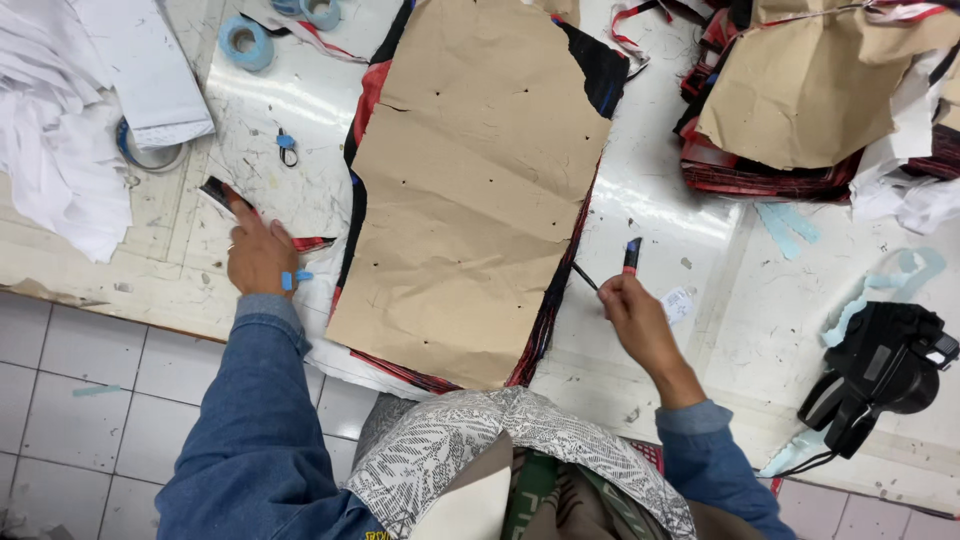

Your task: The person applies adhesive labels to patterned fabric pieces, stacks them between sheets of brown paper, and ties the bundles with fabric strips.

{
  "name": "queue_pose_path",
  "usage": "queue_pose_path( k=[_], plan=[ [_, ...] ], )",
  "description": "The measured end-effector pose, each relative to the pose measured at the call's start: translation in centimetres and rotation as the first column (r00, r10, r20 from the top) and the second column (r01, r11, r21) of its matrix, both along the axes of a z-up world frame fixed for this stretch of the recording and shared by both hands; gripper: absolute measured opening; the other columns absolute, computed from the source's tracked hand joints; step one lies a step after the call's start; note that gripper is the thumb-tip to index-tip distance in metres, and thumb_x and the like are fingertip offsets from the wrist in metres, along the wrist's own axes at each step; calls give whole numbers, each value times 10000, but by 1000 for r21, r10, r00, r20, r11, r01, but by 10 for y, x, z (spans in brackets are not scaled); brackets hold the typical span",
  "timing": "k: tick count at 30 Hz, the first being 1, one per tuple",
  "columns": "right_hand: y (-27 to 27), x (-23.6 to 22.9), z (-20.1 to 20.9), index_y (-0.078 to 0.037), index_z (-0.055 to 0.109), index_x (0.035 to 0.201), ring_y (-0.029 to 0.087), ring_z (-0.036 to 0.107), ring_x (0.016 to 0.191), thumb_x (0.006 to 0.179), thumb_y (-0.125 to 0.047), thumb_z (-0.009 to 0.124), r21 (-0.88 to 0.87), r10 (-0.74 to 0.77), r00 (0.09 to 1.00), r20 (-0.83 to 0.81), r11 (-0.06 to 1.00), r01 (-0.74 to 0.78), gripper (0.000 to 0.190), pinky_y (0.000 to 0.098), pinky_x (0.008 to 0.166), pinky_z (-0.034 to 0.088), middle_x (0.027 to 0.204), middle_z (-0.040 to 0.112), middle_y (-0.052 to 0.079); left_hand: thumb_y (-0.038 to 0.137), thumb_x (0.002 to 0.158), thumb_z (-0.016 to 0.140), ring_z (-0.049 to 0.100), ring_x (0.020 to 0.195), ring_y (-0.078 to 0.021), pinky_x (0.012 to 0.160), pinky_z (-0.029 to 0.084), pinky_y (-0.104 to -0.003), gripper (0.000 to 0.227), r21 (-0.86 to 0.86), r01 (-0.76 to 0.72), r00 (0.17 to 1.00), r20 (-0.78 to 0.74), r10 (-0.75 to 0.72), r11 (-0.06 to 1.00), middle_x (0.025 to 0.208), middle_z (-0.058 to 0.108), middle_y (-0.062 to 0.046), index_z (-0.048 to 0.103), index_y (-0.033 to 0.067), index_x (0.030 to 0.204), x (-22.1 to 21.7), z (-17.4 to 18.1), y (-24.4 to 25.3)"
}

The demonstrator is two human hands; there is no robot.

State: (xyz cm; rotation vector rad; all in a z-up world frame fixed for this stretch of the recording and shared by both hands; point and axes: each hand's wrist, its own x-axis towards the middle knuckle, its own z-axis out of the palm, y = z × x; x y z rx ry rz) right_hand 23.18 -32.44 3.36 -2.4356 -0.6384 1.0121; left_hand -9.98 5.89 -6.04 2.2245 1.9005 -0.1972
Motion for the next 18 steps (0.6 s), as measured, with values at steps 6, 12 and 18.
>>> queue_pose_path(
  k=[6,12,18],
  plan=[
    [-42,25,72,-150,702,1148,310,666,823,979,-267,542,-159,7,999,53,987,1,261,395,739,475,746,694,152,74,1000,388,637,854,-476,709,492,-553,631,115,-24,888,459,-32,993,875,638,-316,61,206,1524,4,54,-4],
    [-55,8,113,-41,665,759,146,249,529,912,-302,665,-12,-270,963,-8,963,270,302,282,508,229,557,304,11,-34,908,505,609,580,-137,941,607,-397,796,-404,-123,-289,888,357,906,611,579,-4,90,292,1504,59,124,-18],
    [54,-67,139,-46,679,726,125,421,493,859,-181,678,440,177,984,22,882,-168,189,274,485,374,443,475,55,231,864,591,579,679,-159,608,493,-294,777,-114,475,-37,988,149,873,855,569,-53,149,165,1499,133,126,-126]
  ],
)
